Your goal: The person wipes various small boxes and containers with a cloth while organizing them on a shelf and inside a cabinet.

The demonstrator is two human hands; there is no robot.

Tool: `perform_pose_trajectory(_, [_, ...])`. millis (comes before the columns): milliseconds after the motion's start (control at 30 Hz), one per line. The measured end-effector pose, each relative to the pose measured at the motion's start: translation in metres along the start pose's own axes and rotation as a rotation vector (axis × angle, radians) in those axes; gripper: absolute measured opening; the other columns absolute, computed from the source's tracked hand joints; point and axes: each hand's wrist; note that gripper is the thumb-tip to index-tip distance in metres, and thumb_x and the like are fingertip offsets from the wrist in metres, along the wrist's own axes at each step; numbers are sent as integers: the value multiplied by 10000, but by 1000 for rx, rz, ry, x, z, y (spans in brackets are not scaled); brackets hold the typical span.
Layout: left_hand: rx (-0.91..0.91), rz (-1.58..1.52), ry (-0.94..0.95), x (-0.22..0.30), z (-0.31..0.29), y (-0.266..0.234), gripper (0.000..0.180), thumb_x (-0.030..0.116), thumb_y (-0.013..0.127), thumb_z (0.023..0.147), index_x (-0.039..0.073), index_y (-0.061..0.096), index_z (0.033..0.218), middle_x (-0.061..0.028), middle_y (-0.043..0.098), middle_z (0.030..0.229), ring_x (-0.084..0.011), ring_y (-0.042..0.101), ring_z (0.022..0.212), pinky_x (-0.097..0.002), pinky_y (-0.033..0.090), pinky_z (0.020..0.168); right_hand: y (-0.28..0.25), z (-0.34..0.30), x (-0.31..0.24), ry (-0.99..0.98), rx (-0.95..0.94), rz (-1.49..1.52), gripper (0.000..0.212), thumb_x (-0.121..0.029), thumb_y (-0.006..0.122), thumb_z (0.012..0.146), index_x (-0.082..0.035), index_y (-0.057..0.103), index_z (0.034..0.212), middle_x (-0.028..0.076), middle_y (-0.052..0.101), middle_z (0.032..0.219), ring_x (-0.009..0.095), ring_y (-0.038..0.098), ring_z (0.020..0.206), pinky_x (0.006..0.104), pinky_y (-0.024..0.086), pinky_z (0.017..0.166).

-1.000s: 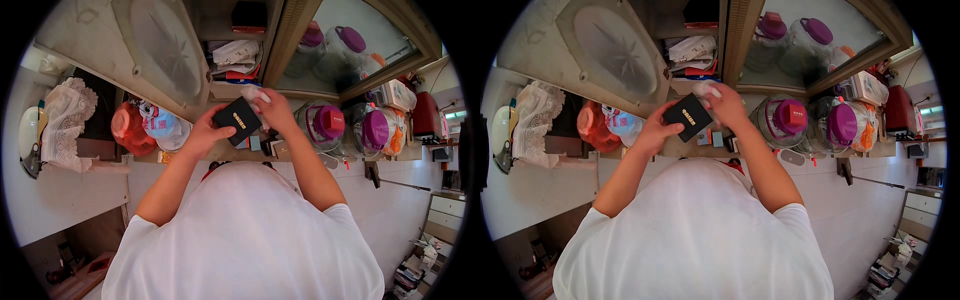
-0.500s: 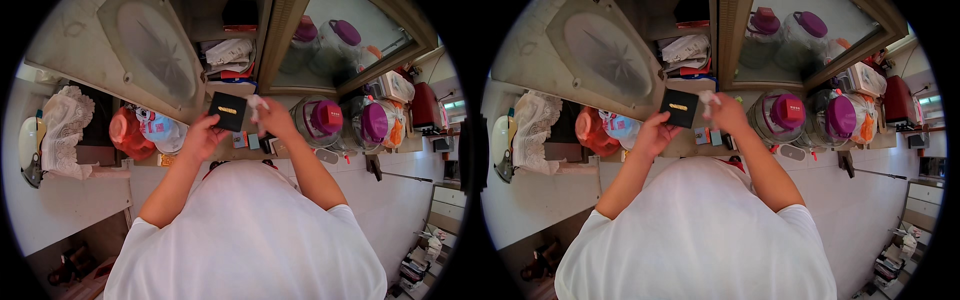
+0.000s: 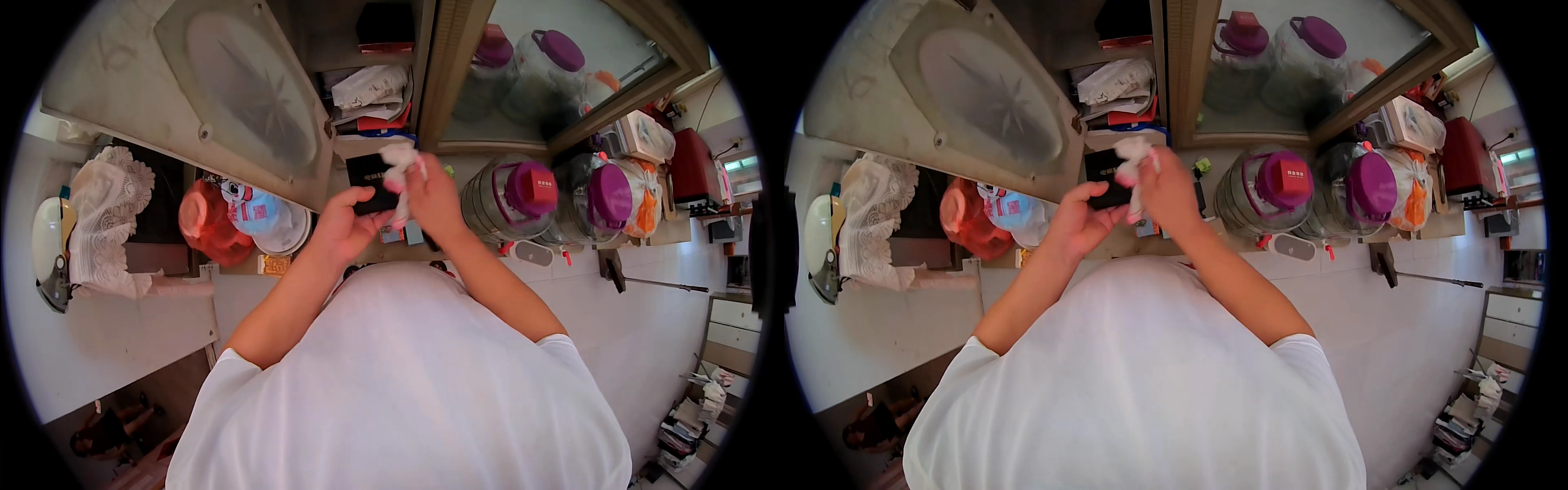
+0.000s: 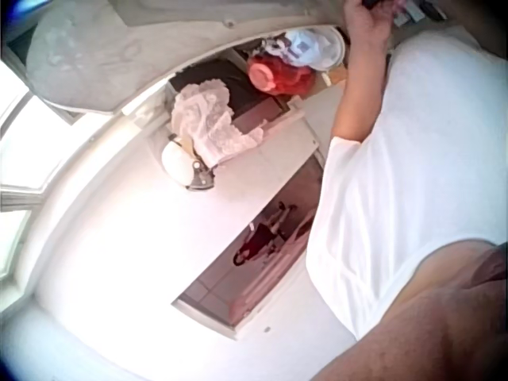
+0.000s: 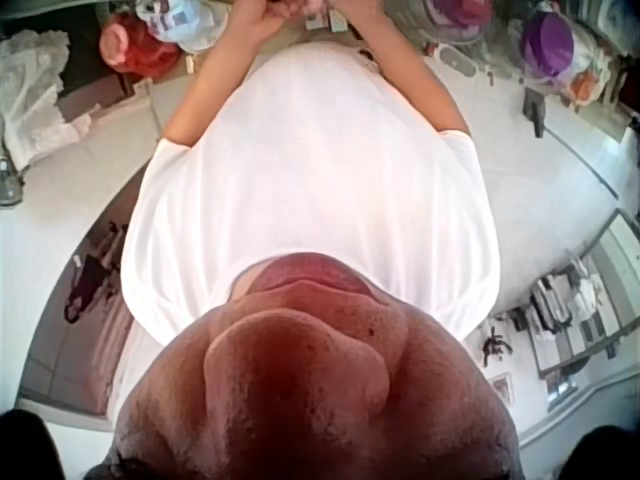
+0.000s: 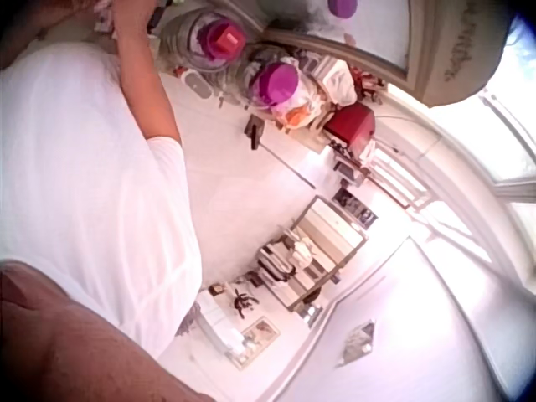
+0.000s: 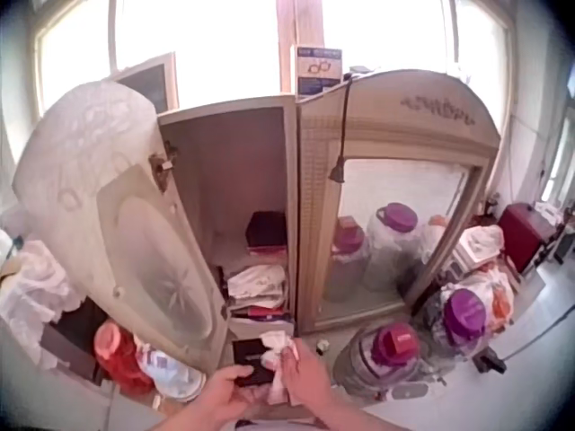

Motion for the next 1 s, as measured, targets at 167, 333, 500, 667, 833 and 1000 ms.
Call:
perform_pose_trajectory(167, [82, -213, -26, 8, -7, 18, 353, 113, 553, 934, -8, 538, 1264, -166, 622, 1281, -322, 619, 1191, -506, 537, 1015, -30, 14, 25, 226, 87, 171, 309, -204, 519, 1012, -16, 603, 1242, 186, 700, 1015, 398, 676, 906, 459, 527, 805])
perform_pose_trajectory(333, [60, -227, -24, 5, 6, 0, 354, 134, 528, 952, -21, 517, 1270, -172, 614, 1286, -331, 602, 1226, -525, 509, 1058, -1, -16, -15, -59, -97, 301, 369, -273, 468, 1056, -10, 572, 1293, 150, 671, 1182, 327, 671, 974, 433, 523, 838])
perform_pose_trajectory(500, [-50, -236, -206, 2, -6, 2, 436, 196, 505, 950, -24, 506, 1327, -186, 613, 1320, -347, 617, 1221, -503, 523, 1053, 21, -7, 4, -303, 136, 165, 437, -352, 489, 1063, -5, 554, 1321, 177, 662, 1213, 335, 664, 1033, 414, 522, 903])
perform_pose_trajectory(667, [-133, -339, -307, -5, -19, -2, 498, 228, 541, 916, -36, 512, 1337, -194, 608, 1334, -349, 622, 1217, -468, 583, 975, -26, 26, 27, 41, -53, 8, 391, -296, 472, 1067, 25, 591, 1256, 153, 697, 1053, 287, 677, 966, 385, 530, 860])
perform_pose_trajectory(833, [-311, -499, -316, -1, -15, -10, 582, 240, 563, 885, -1, 497, 1410, -206, 567, 1389, -330, 627, 1199, -422, 581, 973, -36, 18, 10, 418, -43, 725, 269, -207, 537, 1022, -91, 636, 1243, 34, 667, 1014, 133, 639, 896, 276, 523, 778])
perform_pose_trajectory(1000, [-55, -274, -212, -7, -21, 16, 490, 280, 530, 933, -15, 551, 1324, -178, 637, 1284, -309, 644, 1149, -412, 615, 871, -2, -14, -20, -396, 62, -43, 328, -227, 585, 991, -27, 603, 1251, 174, 667, 1216, 339, 663, 1078, 402, 533, 910])
Point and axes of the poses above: each hand's wrist, its own z-axis towards the middle knuckle, its own y-axis out of the palm, x = y × z
